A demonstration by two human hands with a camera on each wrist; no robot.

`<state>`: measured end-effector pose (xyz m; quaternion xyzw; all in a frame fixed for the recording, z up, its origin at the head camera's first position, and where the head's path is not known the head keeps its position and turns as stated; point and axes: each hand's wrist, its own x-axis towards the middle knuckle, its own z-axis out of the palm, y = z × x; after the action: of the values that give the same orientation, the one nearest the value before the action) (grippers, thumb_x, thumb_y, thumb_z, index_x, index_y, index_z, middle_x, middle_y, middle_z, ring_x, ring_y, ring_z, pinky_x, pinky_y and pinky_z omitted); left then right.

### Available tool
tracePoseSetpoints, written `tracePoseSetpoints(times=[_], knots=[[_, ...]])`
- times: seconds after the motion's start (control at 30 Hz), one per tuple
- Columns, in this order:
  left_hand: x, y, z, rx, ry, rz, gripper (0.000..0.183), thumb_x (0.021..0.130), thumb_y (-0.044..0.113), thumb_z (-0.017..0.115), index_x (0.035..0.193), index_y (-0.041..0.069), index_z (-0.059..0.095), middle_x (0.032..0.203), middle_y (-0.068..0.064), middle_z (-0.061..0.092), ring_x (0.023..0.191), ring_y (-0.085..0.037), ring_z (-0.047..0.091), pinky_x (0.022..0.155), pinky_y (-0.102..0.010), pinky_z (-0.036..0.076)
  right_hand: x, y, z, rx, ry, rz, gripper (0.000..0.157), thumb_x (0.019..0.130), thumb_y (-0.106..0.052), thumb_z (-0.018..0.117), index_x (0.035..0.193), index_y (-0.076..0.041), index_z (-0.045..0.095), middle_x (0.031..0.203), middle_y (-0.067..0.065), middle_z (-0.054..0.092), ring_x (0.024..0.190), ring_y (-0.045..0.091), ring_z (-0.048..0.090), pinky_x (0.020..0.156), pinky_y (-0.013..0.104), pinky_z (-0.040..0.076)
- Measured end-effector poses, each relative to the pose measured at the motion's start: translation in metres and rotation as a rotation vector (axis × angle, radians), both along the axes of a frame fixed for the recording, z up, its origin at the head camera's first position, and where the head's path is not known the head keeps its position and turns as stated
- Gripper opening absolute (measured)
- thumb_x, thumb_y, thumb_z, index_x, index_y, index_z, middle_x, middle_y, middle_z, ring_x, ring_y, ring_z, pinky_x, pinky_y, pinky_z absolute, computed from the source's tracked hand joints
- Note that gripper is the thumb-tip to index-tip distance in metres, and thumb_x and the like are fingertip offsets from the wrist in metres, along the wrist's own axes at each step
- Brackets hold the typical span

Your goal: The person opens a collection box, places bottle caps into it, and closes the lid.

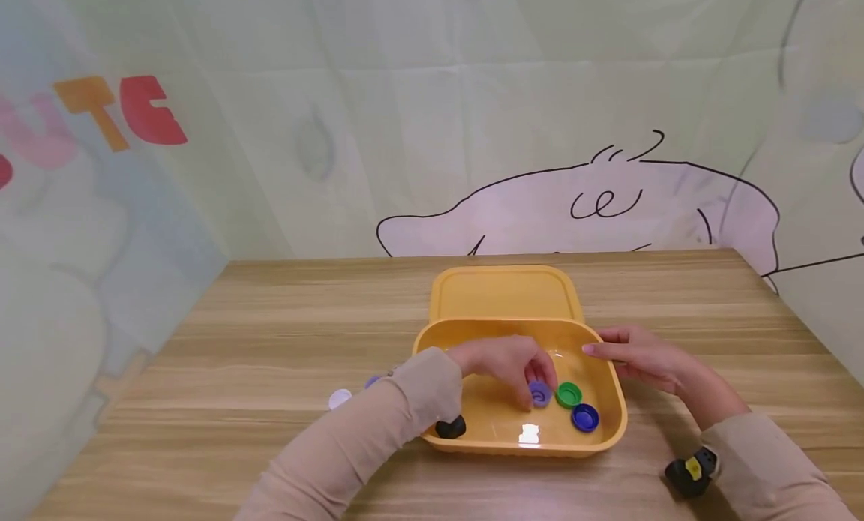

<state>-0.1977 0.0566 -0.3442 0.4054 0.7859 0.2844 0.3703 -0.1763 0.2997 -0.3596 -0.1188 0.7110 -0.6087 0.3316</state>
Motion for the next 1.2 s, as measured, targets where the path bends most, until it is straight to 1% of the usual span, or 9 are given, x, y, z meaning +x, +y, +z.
tracePoseSetpoints(times=[0.23,0.47,0.57,0.73,0.8,0.9,1.03,1.13,1.2], knots=[[-0.001,0.002,-0.002,0.024,-0.05,-0.07,0.037,0.071,-0.01,0.074,0.105,-0.003,0.063,0.092,-0.002,0.062,0.082,-0.007,0.055,0.076,-0.011,0.044,-0.001,0.0,-0.001,-0.014,0.003,0.009,0.037,0.098,-0.014,0.045,0.127,0.008,0.047,0.109,0.005,0.063,0.098,0.017,0.061,0.085,0.035,0.051],[0.0,0.003,-0.001,0.022,-0.103,-0.092,0.036,0.072,-0.011,0.071,0.107,-0.004,0.062,0.093,-0.003,0.062,0.082,-0.007,0.055,0.076,-0.011,0.045,-0.001,0.001,-0.001,-0.022,-0.004,0.014,0.036,0.098,-0.014,0.045,0.127,0.008,0.047,0.109,0.006,0.063,0.098,0.017,0.061,0.085,0.035,0.051],[0.0,0.004,-0.001,0.026,-0.122,-0.116,0.036,0.073,-0.012,0.07,0.107,-0.005,0.061,0.094,-0.004,0.062,0.082,-0.007,0.056,0.077,-0.011,0.045,-0.001,0.001,-0.001,-0.026,-0.005,0.016,0.035,0.099,-0.014,0.044,0.127,0.007,0.048,0.109,0.006,0.063,0.098,0.017,0.061,0.085,0.034,0.05],[0.0,0.005,0.001,0.045,-0.145,-0.14,0.034,0.075,-0.011,0.07,0.107,-0.005,0.061,0.096,-0.005,0.062,0.083,-0.007,0.055,0.078,-0.012,0.045,-0.001,0.002,-0.001,-0.034,-0.007,0.019,0.032,0.099,-0.013,0.044,0.125,0.004,0.051,0.109,0.006,0.063,0.097,0.017,0.061,0.085,0.034,0.051],[0.0,0.005,0.003,0.053,-0.136,-0.138,0.032,0.077,-0.009,0.069,0.107,-0.005,0.061,0.096,-0.005,0.061,0.083,-0.007,0.053,0.078,-0.012,0.044,0.0,0.002,-0.002,-0.036,-0.008,0.018,0.031,0.099,-0.013,0.044,0.124,0.003,0.052,0.108,0.006,0.063,0.096,0.017,0.061,0.085,0.034,0.051],[0.0,0.004,0.007,0.054,-0.101,-0.132,0.028,0.079,-0.006,0.068,0.107,-0.003,0.062,0.095,-0.003,0.06,0.083,-0.007,0.052,0.077,-0.011,0.044,0.0,0.002,-0.002,-0.033,-0.007,0.015,0.031,0.099,-0.013,0.044,0.123,0.002,0.053,0.107,0.005,0.063,0.096,0.016,0.061,0.085,0.033,0.051],[0.0,0.004,0.014,0.041,-0.062,-0.12,0.026,0.081,-0.002,0.068,0.106,-0.001,0.063,0.097,-0.002,0.06,0.086,-0.006,0.051,0.077,-0.011,0.043,0.001,0.002,-0.001,-0.017,-0.01,0.003,0.036,0.098,-0.014,0.045,0.127,0.008,0.047,0.109,0.006,0.062,0.097,0.018,0.061,0.085,0.034,0.05],[0.0,0.005,0.017,0.042,-0.054,-0.119,0.026,0.081,-0.001,0.069,0.106,0.0,0.063,0.098,-0.002,0.061,0.088,-0.006,0.051,0.078,-0.01,0.042,0.0,0.002,-0.001,-0.01,-0.011,-0.004,0.04,0.098,-0.015,0.045,0.129,0.011,0.043,0.11,0.006,0.062,0.098,0.018,0.061,0.086,0.034,0.05],[0.001,0.005,0.019,0.038,-0.056,-0.121,0.026,0.081,0.0,0.069,0.107,0.0,0.063,0.098,-0.002,0.061,0.089,-0.006,0.051,0.079,-0.01,0.042,0.0,0.002,-0.001,-0.013,-0.008,0.001,0.04,0.098,-0.015,0.045,0.13,0.011,0.043,0.11,0.005,0.063,0.098,0.019,0.061,0.086,0.035,0.05]])
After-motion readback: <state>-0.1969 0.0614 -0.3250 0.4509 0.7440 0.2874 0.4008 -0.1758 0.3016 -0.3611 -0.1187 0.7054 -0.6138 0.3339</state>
